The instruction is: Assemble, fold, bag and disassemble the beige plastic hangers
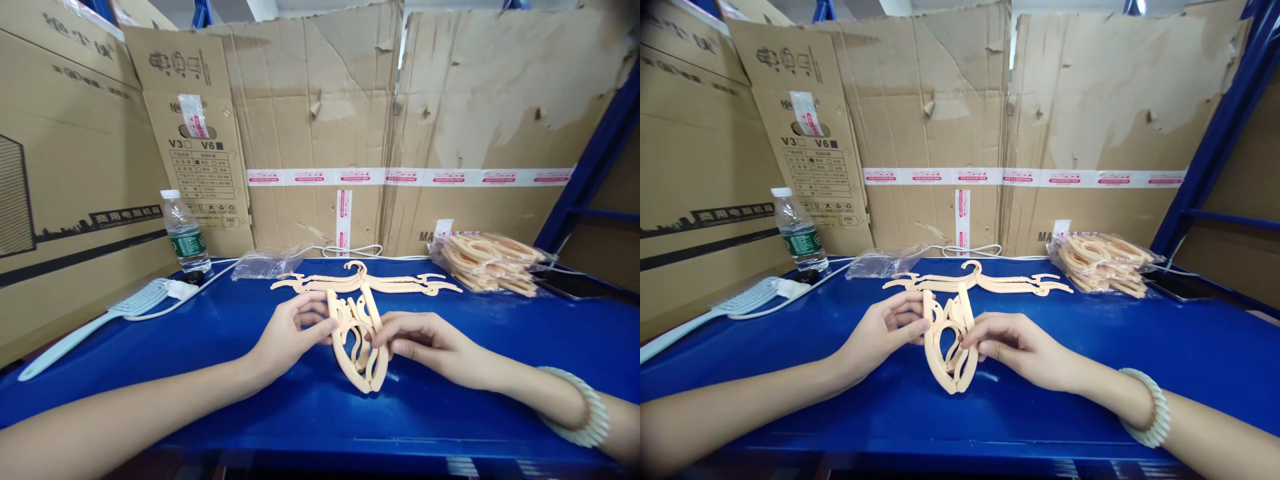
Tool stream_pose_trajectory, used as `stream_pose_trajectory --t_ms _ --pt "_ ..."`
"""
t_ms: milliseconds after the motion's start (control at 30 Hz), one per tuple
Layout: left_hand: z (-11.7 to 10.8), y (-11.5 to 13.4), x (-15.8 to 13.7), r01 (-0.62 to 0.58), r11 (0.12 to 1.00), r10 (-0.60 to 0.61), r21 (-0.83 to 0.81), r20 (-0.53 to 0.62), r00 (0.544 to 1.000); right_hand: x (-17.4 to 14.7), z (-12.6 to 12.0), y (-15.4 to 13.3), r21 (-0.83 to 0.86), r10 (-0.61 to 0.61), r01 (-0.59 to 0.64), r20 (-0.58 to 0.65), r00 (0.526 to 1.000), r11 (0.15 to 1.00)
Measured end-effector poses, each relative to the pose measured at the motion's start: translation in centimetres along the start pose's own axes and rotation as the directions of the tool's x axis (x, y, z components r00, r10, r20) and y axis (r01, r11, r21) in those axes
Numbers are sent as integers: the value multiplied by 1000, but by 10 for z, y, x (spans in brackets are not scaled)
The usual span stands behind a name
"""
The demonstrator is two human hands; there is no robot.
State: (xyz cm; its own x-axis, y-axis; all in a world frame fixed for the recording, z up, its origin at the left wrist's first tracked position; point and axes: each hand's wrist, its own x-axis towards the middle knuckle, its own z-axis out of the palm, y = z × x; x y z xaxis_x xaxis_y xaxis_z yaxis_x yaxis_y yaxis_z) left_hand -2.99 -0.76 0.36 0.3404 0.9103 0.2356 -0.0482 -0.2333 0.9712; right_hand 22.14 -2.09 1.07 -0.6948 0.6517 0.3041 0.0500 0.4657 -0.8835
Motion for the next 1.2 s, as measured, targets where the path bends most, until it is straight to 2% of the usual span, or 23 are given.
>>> stream_pose_trajectory --t_ms 100,167,233,300,433,600,700,767,900,1100,1133,1200 --pt "-1 0 -2 -58 998 57 -21 -61 997 -1 -2 2 1 0 0 9 1000 1000" --pt "-1 1 -3 -108 994 108 7 -57 992 -1 -3 3 1 15 -15 0 1000 1000" --pt "-1 2 -6 -163 986 163 39 0 987 -2 -4 2 -31 31 -31 -17 999 999" --pt "0 3 -8 -184 982 178 42 105 978 -4 -4 -1 -82 43 -45 -29 999 996" --pt "-1 0 -10 -101 995 90 27 269 959 -6 -4 -5 -138 49 -53 -29 998 989" --pt "-3 -2 -7 -69 998 68 -5 252 965 -7 -5 -4 -77 30 -35 -64 998 996" --pt "-3 -2 -6 -68 998 64 5 274 960 -7 -5 -5 -61 13 -15 -39 999 998" --pt "-3 -1 -7 -84 995 63 57 297 953 -8 -5 -7 -57 33 -33 8 999 998" --pt "-3 3 -9 -187 965 120 185 324 938 -10 -9 -10 -58 106 -102 61 992 993" --pt "-6 8 -10 -300 875 171 380 336 926 -5 -19 -5 23 165 -165 -23 986 986" --pt "-7 9 -10 -328 839 183 433 344 921 -5 -21 -2 -9 177 -177 -54 983 984" --pt "-10 9 -9 -411 748 204 522 409 890 -6 -24 3 -174 167 -187 -126 978 967"
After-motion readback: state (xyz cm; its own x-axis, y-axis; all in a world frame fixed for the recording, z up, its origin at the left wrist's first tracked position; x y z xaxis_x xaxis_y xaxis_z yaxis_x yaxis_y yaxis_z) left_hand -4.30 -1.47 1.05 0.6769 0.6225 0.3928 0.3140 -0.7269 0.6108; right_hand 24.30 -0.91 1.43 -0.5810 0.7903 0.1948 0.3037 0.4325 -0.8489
